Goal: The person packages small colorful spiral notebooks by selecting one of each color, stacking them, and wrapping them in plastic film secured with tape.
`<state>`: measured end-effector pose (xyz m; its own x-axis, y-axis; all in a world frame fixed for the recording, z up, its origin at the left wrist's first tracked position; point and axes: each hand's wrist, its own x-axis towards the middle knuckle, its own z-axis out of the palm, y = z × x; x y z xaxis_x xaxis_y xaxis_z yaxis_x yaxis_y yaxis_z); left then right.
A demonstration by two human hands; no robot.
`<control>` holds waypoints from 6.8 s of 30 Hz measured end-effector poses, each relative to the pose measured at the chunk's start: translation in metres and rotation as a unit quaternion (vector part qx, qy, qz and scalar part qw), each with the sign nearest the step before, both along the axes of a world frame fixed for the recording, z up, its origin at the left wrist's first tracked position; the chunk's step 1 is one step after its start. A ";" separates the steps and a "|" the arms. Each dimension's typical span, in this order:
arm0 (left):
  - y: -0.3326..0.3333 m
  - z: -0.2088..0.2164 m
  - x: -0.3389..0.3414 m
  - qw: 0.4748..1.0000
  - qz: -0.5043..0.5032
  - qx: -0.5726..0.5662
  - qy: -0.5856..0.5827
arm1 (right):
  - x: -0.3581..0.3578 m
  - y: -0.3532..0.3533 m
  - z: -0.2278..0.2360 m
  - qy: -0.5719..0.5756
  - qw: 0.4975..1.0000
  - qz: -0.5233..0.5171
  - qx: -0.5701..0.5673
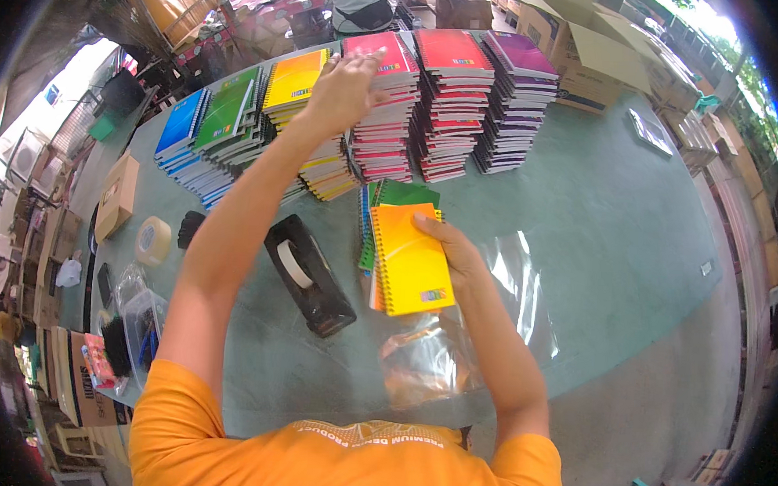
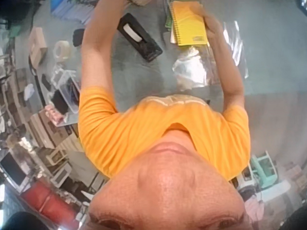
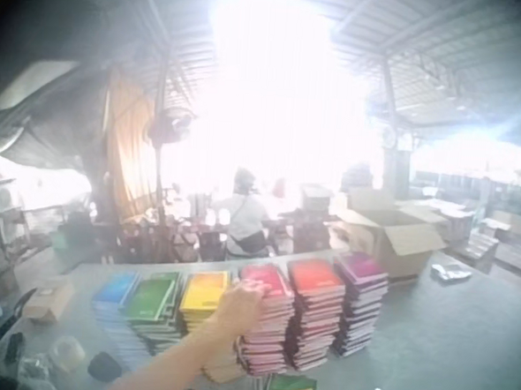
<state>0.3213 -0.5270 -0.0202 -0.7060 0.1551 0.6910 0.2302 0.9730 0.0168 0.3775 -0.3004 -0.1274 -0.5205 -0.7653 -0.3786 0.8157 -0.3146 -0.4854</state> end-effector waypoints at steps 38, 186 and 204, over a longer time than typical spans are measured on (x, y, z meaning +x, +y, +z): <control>0.131 -0.018 -0.057 0.987 0.124 -0.017 0.097 | 0.043 0.217 0.018 -0.028 0.988 -0.094 0.119; 0.227 -0.161 0.192 0.451 -0.005 0.722 -0.525 | 0.007 0.162 -0.059 0.545 0.607 0.344 0.465; 0.251 -0.216 0.200 0.767 0.151 0.528 -0.331 | 0.009 0.169 -0.092 0.641 0.562 0.271 0.446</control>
